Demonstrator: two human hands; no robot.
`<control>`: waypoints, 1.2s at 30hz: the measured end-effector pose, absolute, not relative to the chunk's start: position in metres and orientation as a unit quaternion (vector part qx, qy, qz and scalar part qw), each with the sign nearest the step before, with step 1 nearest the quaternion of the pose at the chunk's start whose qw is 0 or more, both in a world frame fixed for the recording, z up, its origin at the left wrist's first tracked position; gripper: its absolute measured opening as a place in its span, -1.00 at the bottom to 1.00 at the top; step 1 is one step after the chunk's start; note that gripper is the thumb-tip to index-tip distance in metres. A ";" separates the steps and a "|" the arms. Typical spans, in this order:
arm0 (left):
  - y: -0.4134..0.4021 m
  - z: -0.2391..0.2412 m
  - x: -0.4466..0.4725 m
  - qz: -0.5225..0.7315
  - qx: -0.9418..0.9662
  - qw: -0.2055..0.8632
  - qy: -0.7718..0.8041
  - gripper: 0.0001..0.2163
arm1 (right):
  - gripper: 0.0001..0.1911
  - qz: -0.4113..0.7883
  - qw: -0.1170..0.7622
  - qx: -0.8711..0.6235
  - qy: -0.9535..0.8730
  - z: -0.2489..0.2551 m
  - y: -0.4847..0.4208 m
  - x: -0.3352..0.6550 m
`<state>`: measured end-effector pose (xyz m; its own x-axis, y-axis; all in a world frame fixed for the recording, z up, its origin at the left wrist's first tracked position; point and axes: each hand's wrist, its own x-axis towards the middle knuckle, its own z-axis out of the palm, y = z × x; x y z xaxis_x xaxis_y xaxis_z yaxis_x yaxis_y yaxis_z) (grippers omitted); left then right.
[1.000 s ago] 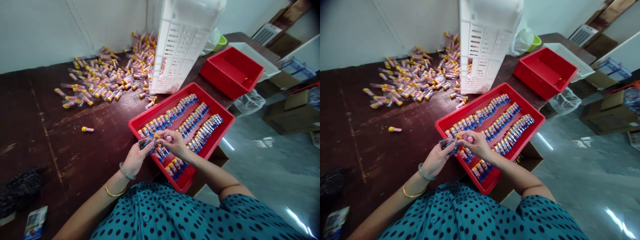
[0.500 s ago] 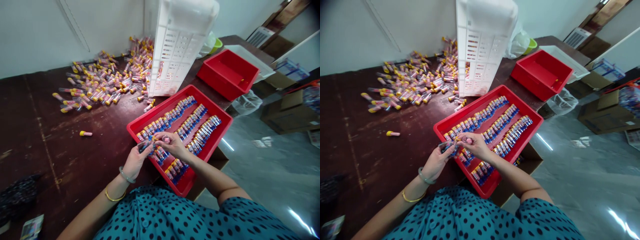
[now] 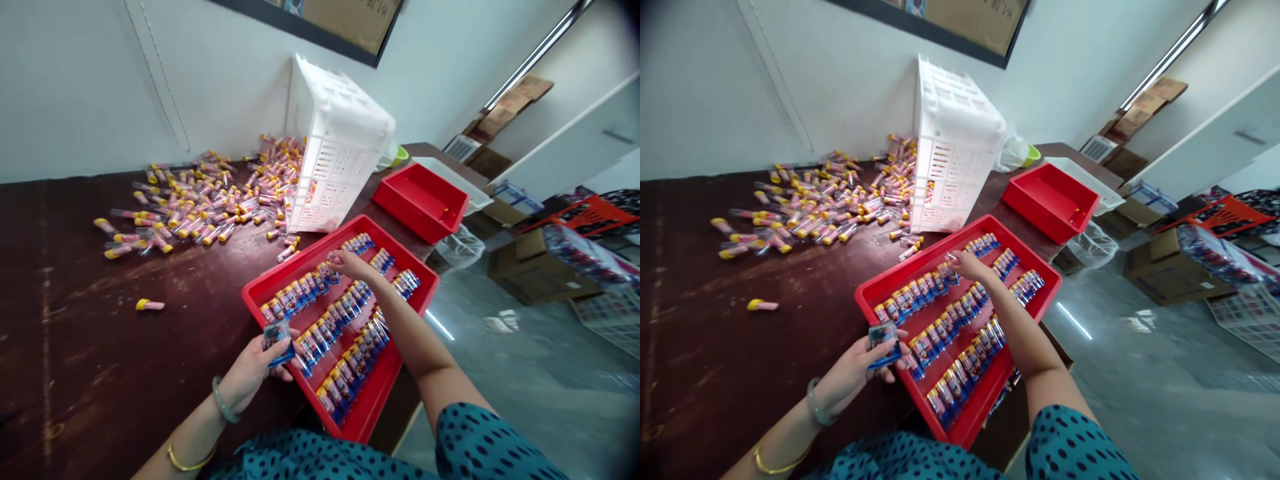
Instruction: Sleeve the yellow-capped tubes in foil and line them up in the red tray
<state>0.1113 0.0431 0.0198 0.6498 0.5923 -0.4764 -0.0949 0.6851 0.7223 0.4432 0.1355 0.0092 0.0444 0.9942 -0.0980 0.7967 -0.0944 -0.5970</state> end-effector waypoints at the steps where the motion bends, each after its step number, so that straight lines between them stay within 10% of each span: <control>1: 0.043 0.018 0.111 0.205 0.336 0.846 0.360 -0.65 | -0.84 0.246 0.188 -0.699 -0.644 0.007 0.140 0.441; 36: 0.061 0.014 0.103 0.350 0.374 0.751 0.416 -0.72 | -0.75 0.471 0.450 -0.506 -0.565 0.068 0.056 0.339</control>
